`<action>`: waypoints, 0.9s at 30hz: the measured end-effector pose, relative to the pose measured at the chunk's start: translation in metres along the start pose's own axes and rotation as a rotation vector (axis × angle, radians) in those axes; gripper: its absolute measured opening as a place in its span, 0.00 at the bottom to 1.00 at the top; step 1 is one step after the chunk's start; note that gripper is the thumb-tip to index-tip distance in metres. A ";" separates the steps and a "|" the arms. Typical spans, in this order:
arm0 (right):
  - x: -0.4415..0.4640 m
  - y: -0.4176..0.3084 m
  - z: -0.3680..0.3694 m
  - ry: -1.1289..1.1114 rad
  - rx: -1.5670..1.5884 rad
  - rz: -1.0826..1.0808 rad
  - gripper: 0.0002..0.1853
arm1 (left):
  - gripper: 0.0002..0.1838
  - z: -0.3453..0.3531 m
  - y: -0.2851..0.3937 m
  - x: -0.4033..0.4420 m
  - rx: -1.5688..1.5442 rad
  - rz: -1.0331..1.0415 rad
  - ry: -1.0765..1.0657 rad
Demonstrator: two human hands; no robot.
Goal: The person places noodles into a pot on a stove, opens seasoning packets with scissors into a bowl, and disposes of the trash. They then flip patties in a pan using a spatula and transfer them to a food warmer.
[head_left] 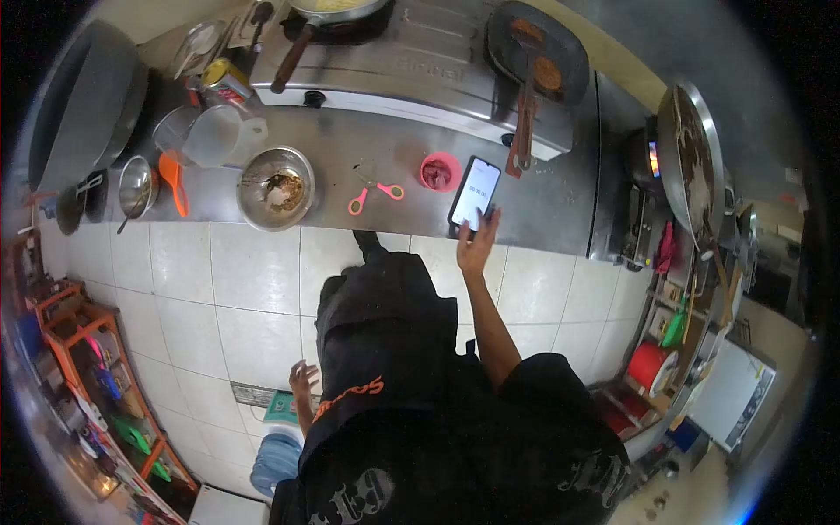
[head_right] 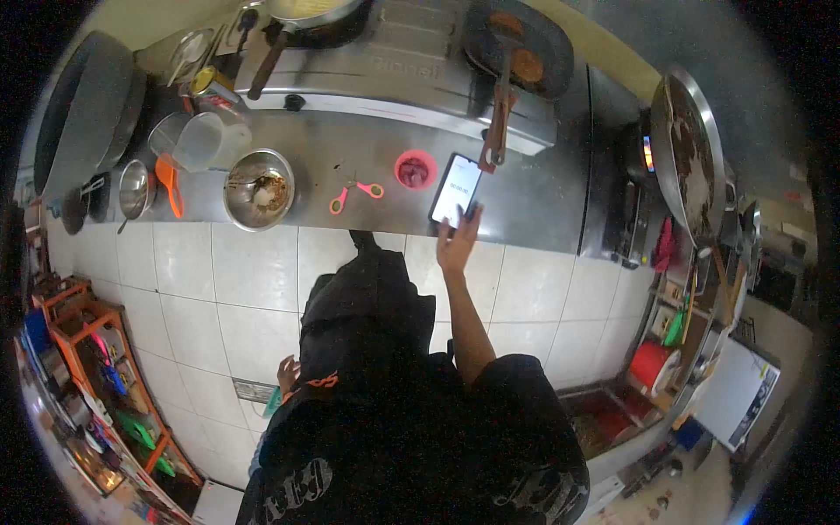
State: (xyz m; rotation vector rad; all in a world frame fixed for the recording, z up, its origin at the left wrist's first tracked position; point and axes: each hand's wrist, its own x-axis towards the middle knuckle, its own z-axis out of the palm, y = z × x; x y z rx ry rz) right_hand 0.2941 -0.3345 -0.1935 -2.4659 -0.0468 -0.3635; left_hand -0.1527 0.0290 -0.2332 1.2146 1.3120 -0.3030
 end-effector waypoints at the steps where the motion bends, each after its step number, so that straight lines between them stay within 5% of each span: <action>1: 0.001 -0.004 0.000 -0.016 -0.110 -0.050 0.20 | 0.20 -0.002 0.010 0.007 0.019 0.036 -0.060; 5: -0.003 -0.003 0.005 0.076 0.115 0.052 0.20 | 0.20 0.000 0.055 0.025 0.081 0.018 -0.080; 13: 0.012 -0.008 -0.004 -0.001 -0.027 0.051 0.20 | 0.18 -0.002 0.099 0.042 0.148 -0.038 -0.058; 27: 0.015 0.003 -0.001 -0.065 -0.067 -0.047 0.20 | 0.17 -0.007 0.047 0.016 0.194 -0.053 -0.077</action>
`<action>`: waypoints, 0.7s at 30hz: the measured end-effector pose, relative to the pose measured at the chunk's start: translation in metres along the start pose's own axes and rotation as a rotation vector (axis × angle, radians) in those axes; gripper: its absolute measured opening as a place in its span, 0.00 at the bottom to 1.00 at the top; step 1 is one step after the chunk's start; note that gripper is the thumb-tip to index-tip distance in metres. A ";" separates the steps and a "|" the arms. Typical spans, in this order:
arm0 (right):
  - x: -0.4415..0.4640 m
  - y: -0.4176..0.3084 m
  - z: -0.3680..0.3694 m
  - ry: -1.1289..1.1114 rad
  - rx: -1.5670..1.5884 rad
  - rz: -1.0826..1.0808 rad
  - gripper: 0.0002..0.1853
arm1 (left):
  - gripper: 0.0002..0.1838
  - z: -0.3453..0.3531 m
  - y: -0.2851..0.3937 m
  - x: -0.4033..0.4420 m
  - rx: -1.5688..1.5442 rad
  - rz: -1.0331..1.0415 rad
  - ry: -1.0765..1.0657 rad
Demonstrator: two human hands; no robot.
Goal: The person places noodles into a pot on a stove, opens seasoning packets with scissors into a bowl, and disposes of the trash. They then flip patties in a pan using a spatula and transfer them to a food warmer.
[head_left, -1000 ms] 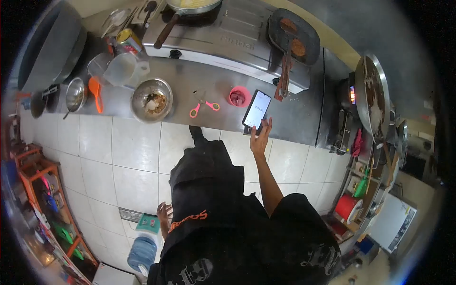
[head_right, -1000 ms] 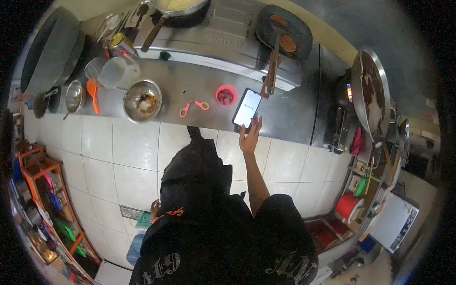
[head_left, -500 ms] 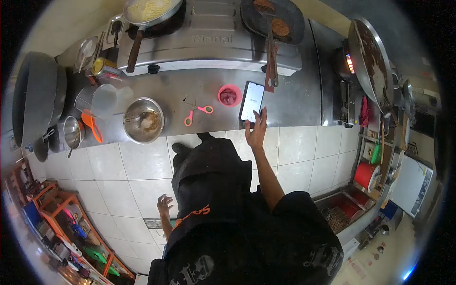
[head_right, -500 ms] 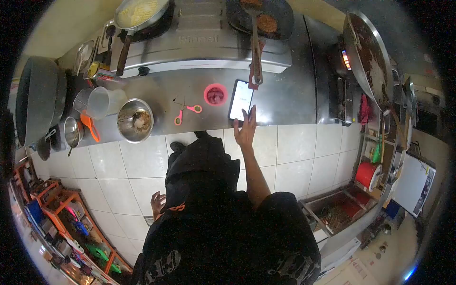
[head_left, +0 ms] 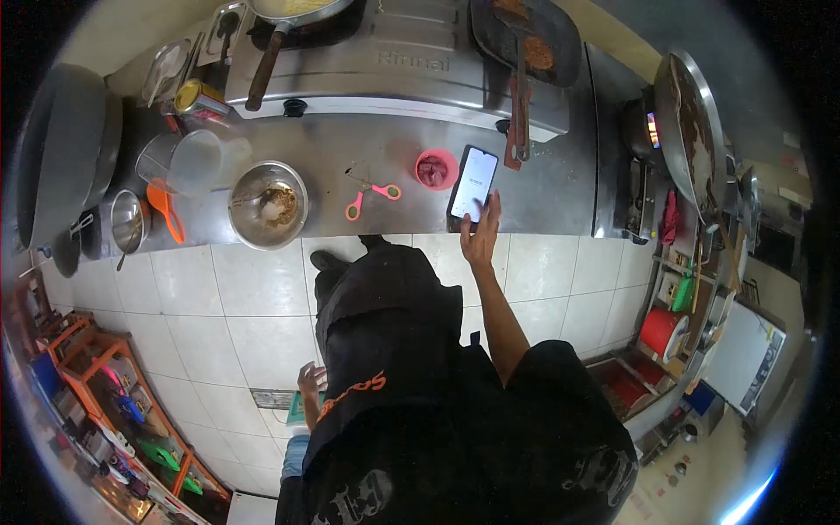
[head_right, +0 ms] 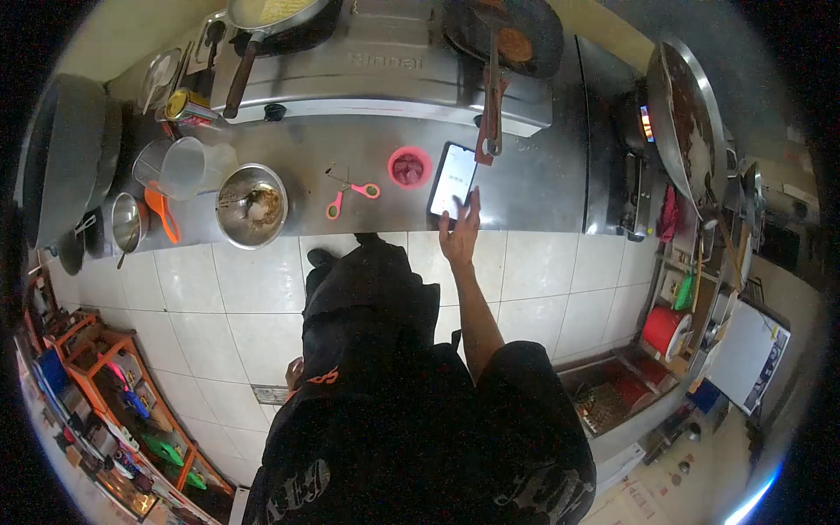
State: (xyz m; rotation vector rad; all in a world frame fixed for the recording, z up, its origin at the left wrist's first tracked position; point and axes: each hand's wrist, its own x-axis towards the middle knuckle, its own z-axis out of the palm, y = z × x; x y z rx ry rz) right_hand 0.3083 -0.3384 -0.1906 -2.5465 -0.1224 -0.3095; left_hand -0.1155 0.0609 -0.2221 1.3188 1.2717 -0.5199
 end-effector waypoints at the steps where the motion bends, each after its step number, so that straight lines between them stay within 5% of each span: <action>1: 0.005 0.001 0.002 0.077 0.103 0.054 0.20 | 0.16 0.002 -0.010 0.003 -0.041 0.005 0.002; 6: 0.030 0.016 0.001 0.050 -0.008 -0.018 0.21 | 0.15 0.003 -0.060 0.034 -0.120 -0.167 0.047; 11: 0.039 0.022 -0.002 -0.008 0.023 -0.020 0.20 | 0.16 0.008 -0.015 0.008 -0.114 0.053 0.002; 21: 0.041 0.025 -0.001 0.041 0.070 0.064 0.23 | 0.18 0.005 -0.001 0.007 -0.124 0.039 0.012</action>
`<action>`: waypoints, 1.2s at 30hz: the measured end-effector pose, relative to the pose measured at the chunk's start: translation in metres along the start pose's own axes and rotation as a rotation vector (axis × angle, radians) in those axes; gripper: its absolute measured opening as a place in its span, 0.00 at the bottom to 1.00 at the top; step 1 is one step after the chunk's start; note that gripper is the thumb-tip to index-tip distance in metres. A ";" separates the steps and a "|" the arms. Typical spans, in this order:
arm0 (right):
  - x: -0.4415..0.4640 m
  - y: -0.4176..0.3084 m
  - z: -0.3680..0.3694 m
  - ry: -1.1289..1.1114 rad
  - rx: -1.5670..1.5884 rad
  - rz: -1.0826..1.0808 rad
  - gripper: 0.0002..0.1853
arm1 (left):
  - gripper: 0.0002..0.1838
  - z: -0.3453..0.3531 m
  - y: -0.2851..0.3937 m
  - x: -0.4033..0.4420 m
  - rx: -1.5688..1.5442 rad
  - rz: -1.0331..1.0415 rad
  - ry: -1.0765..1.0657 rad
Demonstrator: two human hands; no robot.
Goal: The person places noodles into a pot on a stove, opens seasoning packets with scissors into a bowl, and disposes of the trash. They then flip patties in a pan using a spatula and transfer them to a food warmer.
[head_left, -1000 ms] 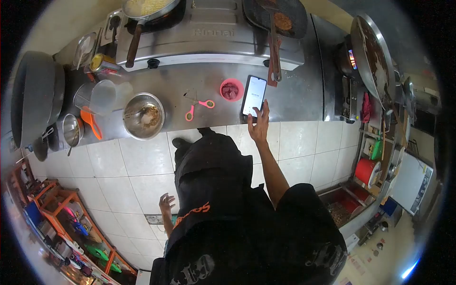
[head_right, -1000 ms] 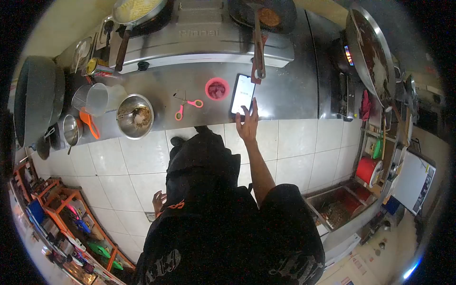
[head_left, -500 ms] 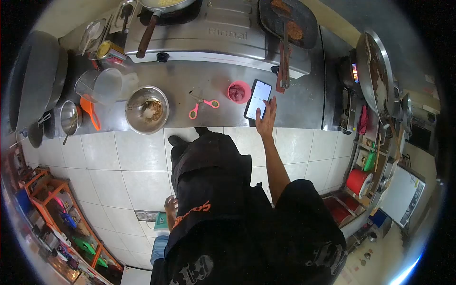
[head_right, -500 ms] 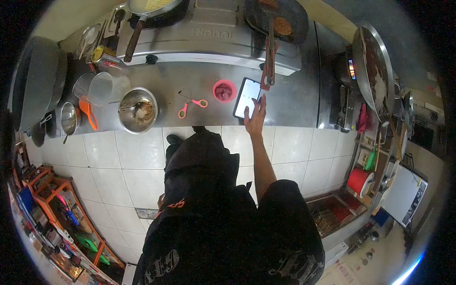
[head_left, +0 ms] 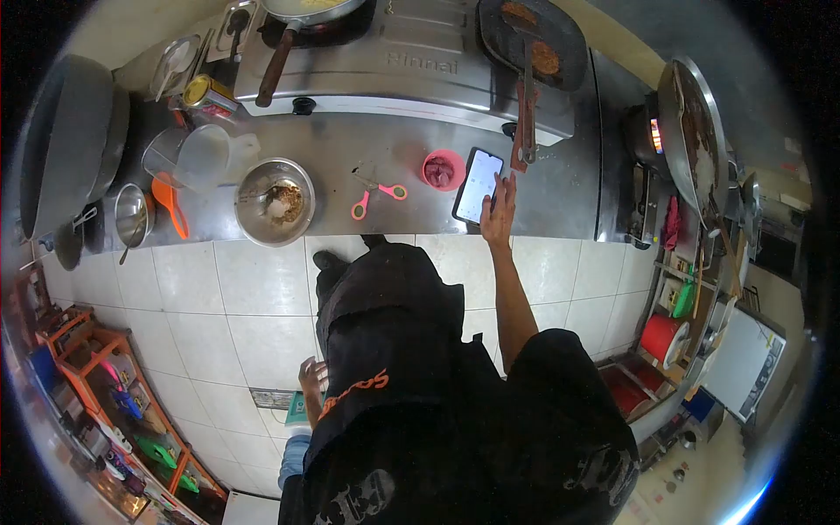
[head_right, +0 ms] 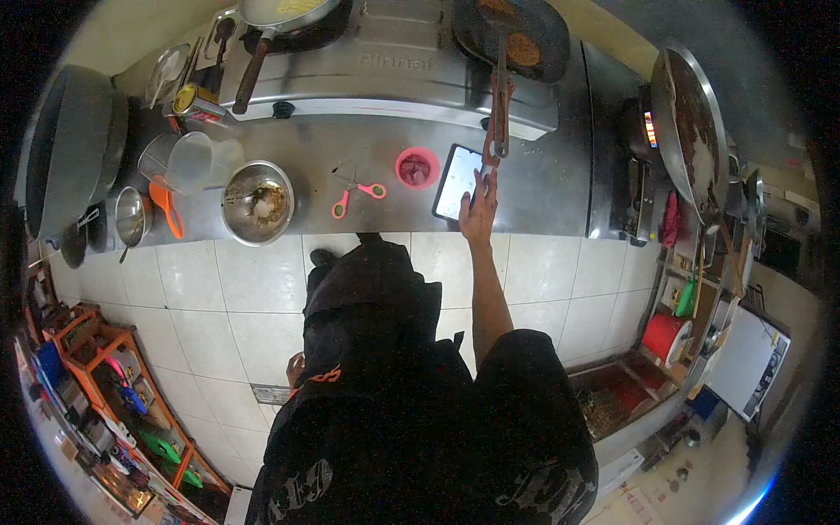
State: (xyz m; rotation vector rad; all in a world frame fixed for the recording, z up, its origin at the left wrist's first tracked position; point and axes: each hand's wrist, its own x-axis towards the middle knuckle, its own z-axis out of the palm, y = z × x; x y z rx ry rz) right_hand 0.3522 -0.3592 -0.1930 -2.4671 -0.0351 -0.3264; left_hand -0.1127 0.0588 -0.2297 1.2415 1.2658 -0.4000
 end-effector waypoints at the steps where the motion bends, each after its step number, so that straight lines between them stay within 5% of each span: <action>1: 0.000 0.006 -0.002 -0.040 -0.035 -0.046 0.24 | 0.19 0.000 -0.001 0.000 0.019 -0.008 0.000; 8: -0.003 0.014 -0.001 -0.089 -0.150 -0.065 0.24 | 0.18 0.005 0.001 -0.001 0.039 -0.107 0.023; 21: -0.004 0.012 -0.008 -0.097 -0.068 -0.091 0.20 | 0.17 0.006 -0.035 0.010 -0.044 0.042 -0.005; 23: -0.007 0.009 -0.009 -0.099 0.011 -0.090 0.18 | 0.18 -0.011 -0.086 0.042 -0.264 -0.154 -0.032; 36: -0.007 0.005 -0.011 -0.059 0.098 -0.052 0.17 | 0.19 0.013 -0.003 0.006 -0.051 0.045 -0.026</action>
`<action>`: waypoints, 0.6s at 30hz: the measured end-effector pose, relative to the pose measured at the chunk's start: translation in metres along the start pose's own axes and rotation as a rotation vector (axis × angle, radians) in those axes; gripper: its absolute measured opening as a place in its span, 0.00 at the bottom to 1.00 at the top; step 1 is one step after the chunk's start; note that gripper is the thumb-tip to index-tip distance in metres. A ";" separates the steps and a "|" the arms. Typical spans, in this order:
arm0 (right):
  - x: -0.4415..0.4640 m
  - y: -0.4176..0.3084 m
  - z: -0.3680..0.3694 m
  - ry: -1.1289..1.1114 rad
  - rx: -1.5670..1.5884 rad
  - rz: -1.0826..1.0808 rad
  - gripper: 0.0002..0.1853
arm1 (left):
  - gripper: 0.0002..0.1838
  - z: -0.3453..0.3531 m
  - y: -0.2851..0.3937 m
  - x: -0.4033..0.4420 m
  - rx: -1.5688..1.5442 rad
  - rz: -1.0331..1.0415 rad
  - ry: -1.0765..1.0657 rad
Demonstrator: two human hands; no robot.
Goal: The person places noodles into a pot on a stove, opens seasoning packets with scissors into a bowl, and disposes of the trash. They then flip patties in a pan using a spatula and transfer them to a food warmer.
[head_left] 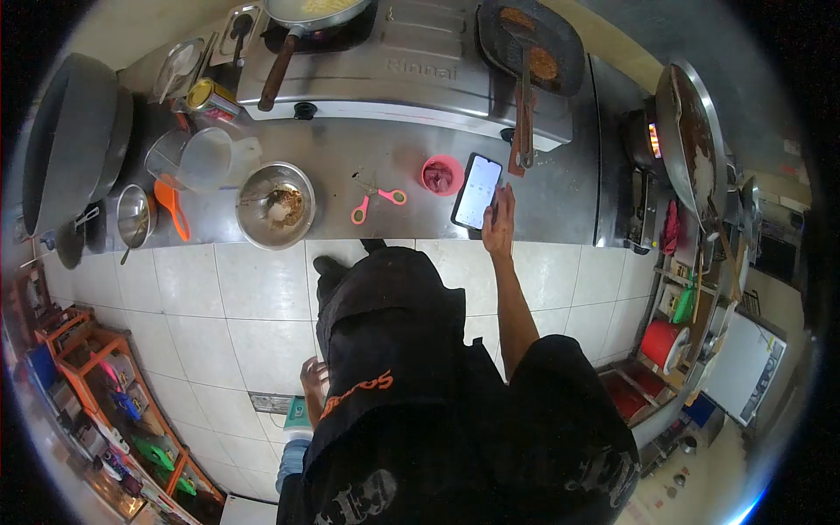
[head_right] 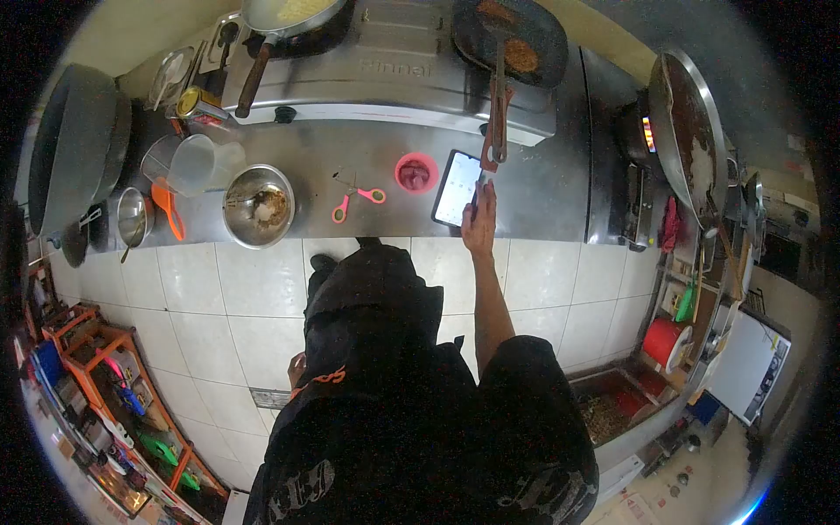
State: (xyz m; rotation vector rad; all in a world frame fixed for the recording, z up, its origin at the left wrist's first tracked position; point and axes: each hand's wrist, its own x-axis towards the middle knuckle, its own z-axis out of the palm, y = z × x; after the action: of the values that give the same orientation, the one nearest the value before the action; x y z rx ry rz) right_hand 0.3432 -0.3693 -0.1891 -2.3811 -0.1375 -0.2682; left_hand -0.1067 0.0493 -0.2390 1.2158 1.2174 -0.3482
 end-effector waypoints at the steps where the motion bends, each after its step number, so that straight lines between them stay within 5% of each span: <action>1: -0.002 0.001 -0.001 -0.015 -0.072 -0.012 0.17 | 0.20 -0.001 0.001 0.002 -0.006 -0.003 -0.001; 9: -0.014 0.013 -0.003 0.030 -0.021 0.027 0.16 | 0.19 -0.004 0.002 0.008 0.012 -0.041 -0.012; 11: -0.006 -0.010 -0.006 0.038 -0.176 0.011 0.14 | 0.18 0.004 0.016 -0.001 0.242 0.013 0.016; 14: -0.008 -0.006 -0.001 -0.001 -0.336 -0.026 0.15 | 0.18 0.000 0.001 0.006 0.160 -0.028 0.033; 18: -0.016 0.011 0.004 0.031 -0.195 -0.029 0.18 | 0.19 0.000 0.001 0.008 0.133 -0.044 0.045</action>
State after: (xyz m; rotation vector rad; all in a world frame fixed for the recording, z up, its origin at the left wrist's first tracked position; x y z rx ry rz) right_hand 0.3304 -0.3749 -0.2029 -2.5687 -0.1372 -0.3457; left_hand -0.1028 0.0524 -0.2453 1.3185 1.2776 -0.4416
